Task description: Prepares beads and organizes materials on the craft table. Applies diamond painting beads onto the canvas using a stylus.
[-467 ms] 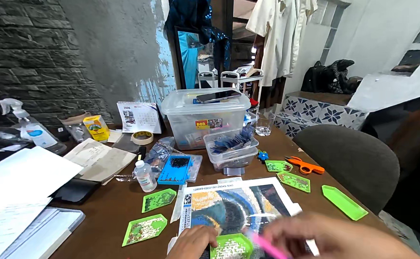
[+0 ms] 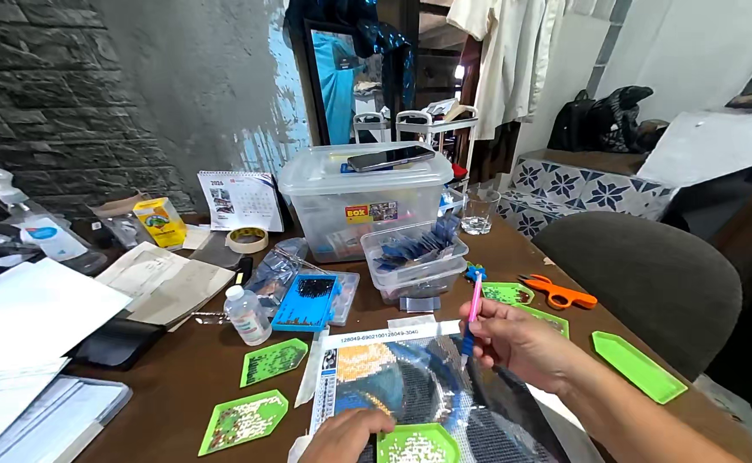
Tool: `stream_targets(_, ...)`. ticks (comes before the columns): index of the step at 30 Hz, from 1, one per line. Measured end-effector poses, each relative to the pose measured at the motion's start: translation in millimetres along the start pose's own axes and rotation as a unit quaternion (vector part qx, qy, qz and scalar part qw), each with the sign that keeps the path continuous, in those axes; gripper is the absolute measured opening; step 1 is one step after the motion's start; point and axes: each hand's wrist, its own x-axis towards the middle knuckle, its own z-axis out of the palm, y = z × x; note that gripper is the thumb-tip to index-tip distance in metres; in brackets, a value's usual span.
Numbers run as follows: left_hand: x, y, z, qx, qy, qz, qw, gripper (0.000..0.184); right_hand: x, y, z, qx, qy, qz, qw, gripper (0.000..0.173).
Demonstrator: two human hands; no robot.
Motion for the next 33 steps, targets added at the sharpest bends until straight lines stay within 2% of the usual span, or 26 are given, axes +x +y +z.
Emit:
stream_targets(4,22.7,14.1,3.6,0.034,-0.016,-0.008,0.999,0.043,3.3,-8.0,-7.4,0.023,0.038,-0.028,0.999,0.013)
stream_targets(8,46.0,27.2,6.8,0.065,0.0,-0.023,0.998,0.045,9.4,-4.5,-18.6,0.068,0.061,-0.025,0.995,0.011)
stream_targets(11,55.2,24.1,13.9,0.04,0.028,-0.048,0.998,0.047,9.2,0.4,-23.3,0.066,0.057,-0.019,0.996,0.01)
stream_targets(13,57.1,22.7,19.5,0.018,0.058,-0.048,0.997,0.047,8.4,3.2,-25.8,0.061,0.046,-0.033,0.997,0.014)
stream_targets(15,56.0,20.5,23.9,-0.005,0.088,-0.04,0.995,0.047,8.2,3.3,-27.4,0.059,0.04,-0.049,0.996,0.025)
stream_targets(18,50.0,12.6,22.6,0.004,0.103,-0.017,0.995,0.047,6.8,0.3,-29.9,0.032,0.02,-0.059,0.998,0.037)
stream_targets(20,46.1,8.1,18.6,0.016,0.099,-0.012,0.995,0.047,4.7,0.2,-32.1,-0.074,-0.031,-0.057,0.995,0.029)
stream_targets(22,44.5,5.3,15.6,0.015,0.093,-0.009,0.996,0.047,0.7,1.8,-30.0,-0.253,-0.073,-0.067,0.962,0.022)
stream_targets(23,44.2,4.9,14.9,0.015,0.091,-0.008,0.996,0.047,-1.4,2.5,-28.6,-0.34,-0.104,-0.079,0.931,0.027)
stream_targets(25,44.0,6.4,14.3,0.021,0.087,-0.005,0.996,0.046,-3.7,5.4,-21.7,-0.45,-0.156,-0.099,0.874,0.056)
stream_targets(27,44.3,9.0,13.8,0.023,0.079,-0.005,0.997,0.044,-3.5,11.1,-14.6,-0.494,-0.18,-0.102,0.845,0.071)
stream_targets(33,44.6,6.1,15.9,0.015,0.058,0.006,0.998,0.042,-3.0,21.0,-3.7,-0.551,-0.205,-0.077,0.805,0.055)
